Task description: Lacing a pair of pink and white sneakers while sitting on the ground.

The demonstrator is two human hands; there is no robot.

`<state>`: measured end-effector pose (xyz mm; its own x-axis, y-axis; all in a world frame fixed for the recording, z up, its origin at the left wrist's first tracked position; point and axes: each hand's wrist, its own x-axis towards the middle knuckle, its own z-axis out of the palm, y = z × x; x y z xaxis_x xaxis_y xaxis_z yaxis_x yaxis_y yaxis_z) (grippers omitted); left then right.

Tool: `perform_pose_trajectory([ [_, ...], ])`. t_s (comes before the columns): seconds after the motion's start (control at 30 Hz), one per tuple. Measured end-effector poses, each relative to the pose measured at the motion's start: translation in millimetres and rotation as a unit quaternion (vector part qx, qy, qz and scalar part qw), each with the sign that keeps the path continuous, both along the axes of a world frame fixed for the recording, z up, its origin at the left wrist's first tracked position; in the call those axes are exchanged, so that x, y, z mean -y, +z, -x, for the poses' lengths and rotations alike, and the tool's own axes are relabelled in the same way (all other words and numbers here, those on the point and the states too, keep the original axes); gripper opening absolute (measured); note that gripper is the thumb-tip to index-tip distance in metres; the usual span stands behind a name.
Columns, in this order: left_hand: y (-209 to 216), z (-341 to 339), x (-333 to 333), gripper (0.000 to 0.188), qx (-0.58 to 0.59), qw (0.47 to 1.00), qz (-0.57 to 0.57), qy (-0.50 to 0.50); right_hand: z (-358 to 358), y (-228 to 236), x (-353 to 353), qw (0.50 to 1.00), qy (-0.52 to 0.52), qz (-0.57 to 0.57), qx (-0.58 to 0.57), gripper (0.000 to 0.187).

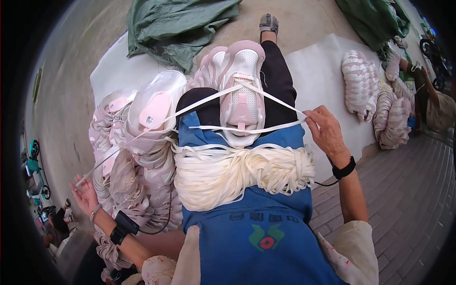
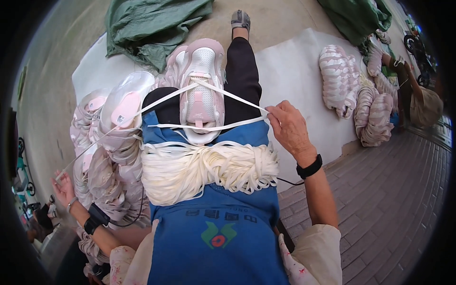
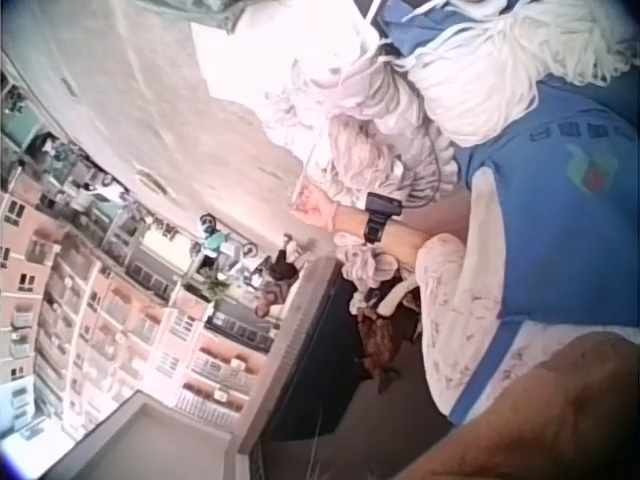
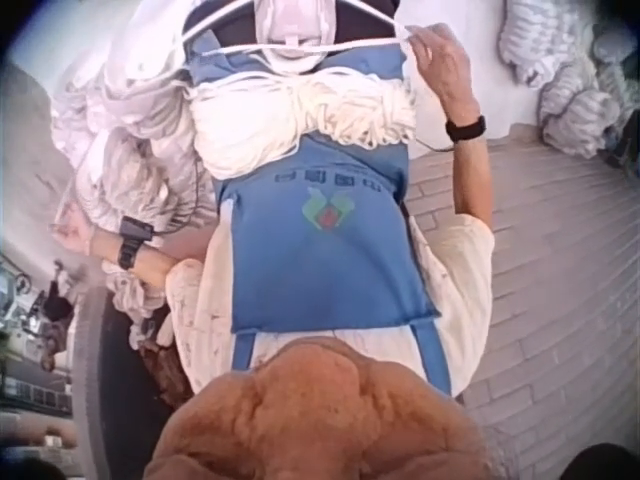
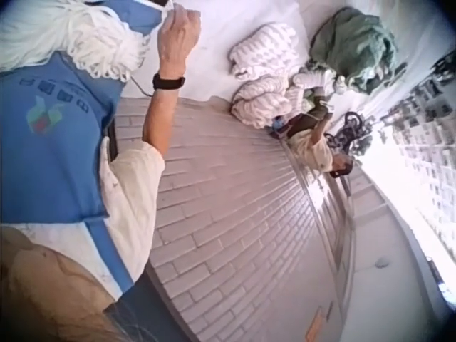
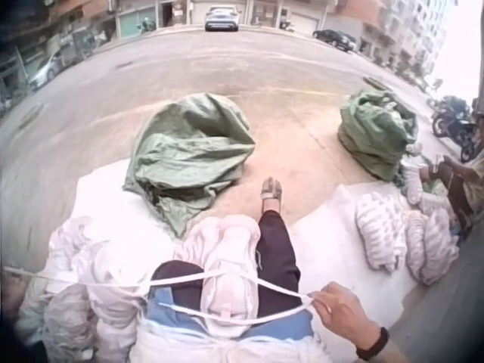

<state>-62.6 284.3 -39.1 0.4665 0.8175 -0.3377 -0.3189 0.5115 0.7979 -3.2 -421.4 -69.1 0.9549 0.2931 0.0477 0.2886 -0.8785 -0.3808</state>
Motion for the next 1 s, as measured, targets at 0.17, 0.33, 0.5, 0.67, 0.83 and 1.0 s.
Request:
perform_pose_trajectory([
  [0.17, -3, -9, 5, 0.032, 0.168, 0.948, 0.048, -0.267, -33, 8, -34, 0.978, -0.094, -0.183, 0.026, 0.028],
  [0.33, 13, -100, 219, 0.024, -0.052, 0.879, -0.187, -0.437, -63, 10, -87, 0.987, -0.007, -0.156, 0.036, 0.031],
  [0.5, -2, -134, 353, 0.026, -0.125, 0.681, -0.401, -0.6, -68, -5, -98, 0.993, -0.035, -0.095, -0.055, 0.027],
  [0.67, -26, -156, 378, 0.029, -0.14, 0.473, -0.57, -0.657, -62, -18, -85, 0.986, 0.007, -0.154, -0.065, 0.016],
  [0.83, -24, -169, 377, 0.031, -0.197, 0.469, -0.487, -0.71, -68, -4, -65, 0.989, 0.013, -0.11, 0.1, 0.016],
  [1.0, -52, -172, 385, 0.017, -0.148, 0.455, -0.691, -0.543, -65, -23, -38, 0.983, -0.039, -0.178, 0.014, 0.011],
])
